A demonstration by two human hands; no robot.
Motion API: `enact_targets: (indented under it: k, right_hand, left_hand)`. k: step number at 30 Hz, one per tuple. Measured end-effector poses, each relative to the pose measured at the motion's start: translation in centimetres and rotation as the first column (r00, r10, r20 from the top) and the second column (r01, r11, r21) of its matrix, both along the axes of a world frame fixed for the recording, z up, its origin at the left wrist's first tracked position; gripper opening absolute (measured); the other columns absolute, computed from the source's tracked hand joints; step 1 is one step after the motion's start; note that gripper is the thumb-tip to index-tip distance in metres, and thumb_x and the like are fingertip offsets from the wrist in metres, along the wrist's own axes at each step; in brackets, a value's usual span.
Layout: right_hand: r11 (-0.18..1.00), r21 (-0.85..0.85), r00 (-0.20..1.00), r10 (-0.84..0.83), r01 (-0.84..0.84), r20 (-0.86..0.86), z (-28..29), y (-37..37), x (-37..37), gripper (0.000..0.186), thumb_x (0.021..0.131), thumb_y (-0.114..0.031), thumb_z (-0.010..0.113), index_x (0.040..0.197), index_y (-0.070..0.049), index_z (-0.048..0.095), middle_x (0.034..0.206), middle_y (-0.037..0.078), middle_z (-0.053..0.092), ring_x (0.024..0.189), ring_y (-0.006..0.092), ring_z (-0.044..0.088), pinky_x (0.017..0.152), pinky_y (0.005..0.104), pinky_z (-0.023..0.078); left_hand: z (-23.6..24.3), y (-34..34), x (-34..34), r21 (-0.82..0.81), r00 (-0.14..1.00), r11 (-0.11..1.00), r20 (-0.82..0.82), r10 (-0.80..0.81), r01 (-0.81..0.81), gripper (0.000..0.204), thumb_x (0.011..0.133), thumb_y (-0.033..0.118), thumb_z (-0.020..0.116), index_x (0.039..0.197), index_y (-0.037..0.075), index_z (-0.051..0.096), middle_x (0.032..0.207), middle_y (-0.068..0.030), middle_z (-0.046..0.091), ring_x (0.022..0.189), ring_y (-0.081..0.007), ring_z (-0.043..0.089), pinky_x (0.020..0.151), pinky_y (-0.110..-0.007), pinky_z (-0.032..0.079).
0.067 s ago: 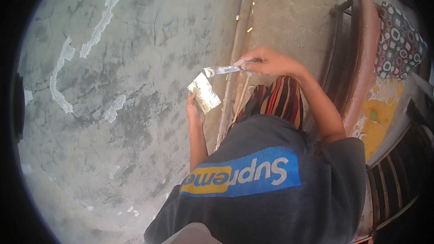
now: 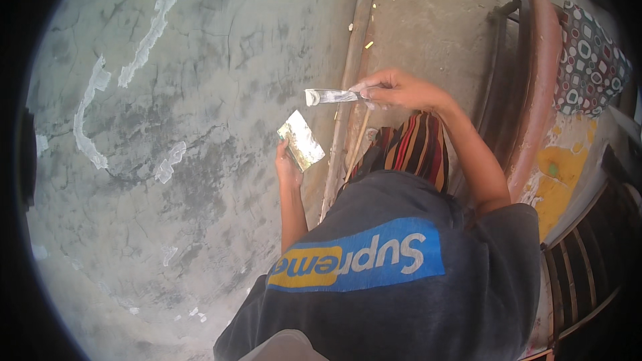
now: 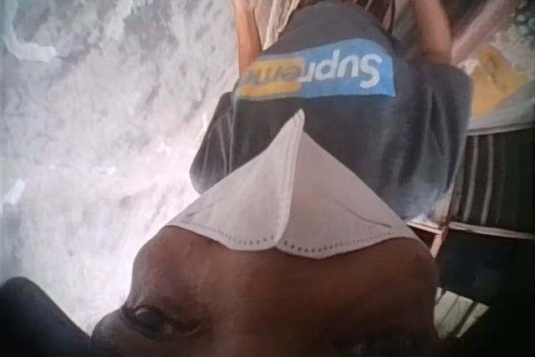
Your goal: The person applies white wall compound to a cracked concrete wall using a putty knife and a small container. They repeatedly scoop compound and spread it over cracks and patches across the wall surface.
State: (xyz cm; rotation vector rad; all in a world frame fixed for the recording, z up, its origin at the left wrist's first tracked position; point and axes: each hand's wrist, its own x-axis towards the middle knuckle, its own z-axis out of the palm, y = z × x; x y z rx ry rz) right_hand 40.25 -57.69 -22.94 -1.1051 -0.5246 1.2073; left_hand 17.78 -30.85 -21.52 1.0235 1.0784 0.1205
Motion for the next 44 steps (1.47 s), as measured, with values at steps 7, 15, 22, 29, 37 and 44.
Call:
enact_targets:
  k: [7, 15, 22, 29, 37, 44]
  right_hand:
    - [0.974, -0.09, 0.931, -0.225, 0.207, -0.289, -2.9, 3.0, -2.8, 0.043, 0.098, -0.027, 0.049, 0.138, -0.011, 0.045, 0.078, -0.003, 0.055, 0.065, 0.0049, 0.053, 0.055, 0.0197, 0.047]
    - [0.956, -0.036, 0.905, -0.289, 0.293, -0.312, -4.7, 11.4, -7.8, 0.046, 0.099, -0.031, 0.046, 0.14, -0.01, 0.043, 0.08, -0.001, 0.055, 0.064, 0.0059, 0.051, 0.054, 0.0212, 0.044]
    - [0.861, -0.021, 0.774, -0.467, 0.508, -0.428, -7.1, 19.6, -14.9, 0.045, 0.101, -0.026, 0.042, 0.142, -0.009, 0.038, 0.086, 0.0, 0.054, 0.07, 0.0074, 0.051, 0.057, 0.023, 0.047]
    - [0.83, -0.088, 0.705, -0.518, 0.55, -0.484, -8.9, 31.3, -23.7, 0.044, 0.1, -0.023, 0.043, 0.144, -0.015, 0.038, 0.091, 0.0, 0.056, 0.074, 0.0065, 0.05, 0.065, 0.0222, 0.046]
    - [0.689, 0.073, 0.684, -0.725, 0.721, 0.086, -8.8, 39.8, -27.3, 0.042, 0.1, -0.017, 0.042, 0.142, -0.016, 0.041, 0.095, 0.0, 0.054, 0.073, 0.0066, 0.047, 0.064, 0.0215, 0.043]
    - [0.705, 0.002, 0.704, -0.708, 0.709, 0.05, -7.2, 40.6, -26.3, 0.044, 0.099, -0.015, 0.045, 0.142, -0.014, 0.04, 0.108, 0.006, 0.054, 0.08, 0.0105, 0.05, 0.074, 0.0228, 0.045]
  left_hand:
    - [0.4, 4.8, -4.8, -0.112, 0.999, 0.992, 0.015, -0.049, 0.05, 0.039, 0.091, 0.029, 0.047, 0.118, 0.002, 0.053, 0.108, -0.0109, 0.064, 0.097, -0.0244, 0.062, 0.087, -0.039, 0.049]
    - [3.8, 14.8, -11.3, -0.01, 0.975, 0.983, -0.13, -0.181, 0.181, 0.043, 0.093, 0.036, 0.049, 0.118, 0.002, 0.055, 0.102, -0.0095, 0.065, 0.088, -0.0218, 0.064, 0.078, -0.036, 0.052]
    - [9.0, 22.8, -17.0, 0.153, 0.919, 0.941, -0.308, -0.245, 0.302, 0.046, 0.091, 0.033, 0.053, 0.123, 0.0, 0.05, 0.111, -0.0102, 0.06, 0.095, -0.0196, 0.061, 0.082, -0.034, 0.05]
    - [14.4, 24.4, -20.1, 0.393, 0.91, 0.869, -0.39, -0.14, 0.302, 0.055, 0.088, 0.03, 0.057, 0.13, -0.003, 0.044, 0.12, -0.0129, 0.055, 0.111, -0.0213, 0.052, 0.094, -0.033, 0.043]
    - [16.4, 27.5, -22.4, 0.386, 0.961, 0.885, -0.197, -0.195, 0.259, 0.053, 0.092, 0.016, 0.055, 0.136, -0.008, 0.037, 0.119, -0.0129, 0.059, 0.1, -0.0152, 0.061, 0.085, -0.026, 0.048]
    - [15.0, 29.7, -23.5, 0.4, 0.923, 0.833, -0.138, -0.358, 0.383, 0.058, 0.092, 0.02, 0.057, 0.138, -0.007, 0.035, 0.122, -0.0121, 0.058, 0.108, -0.0152, 0.058, 0.093, -0.027, 0.045]
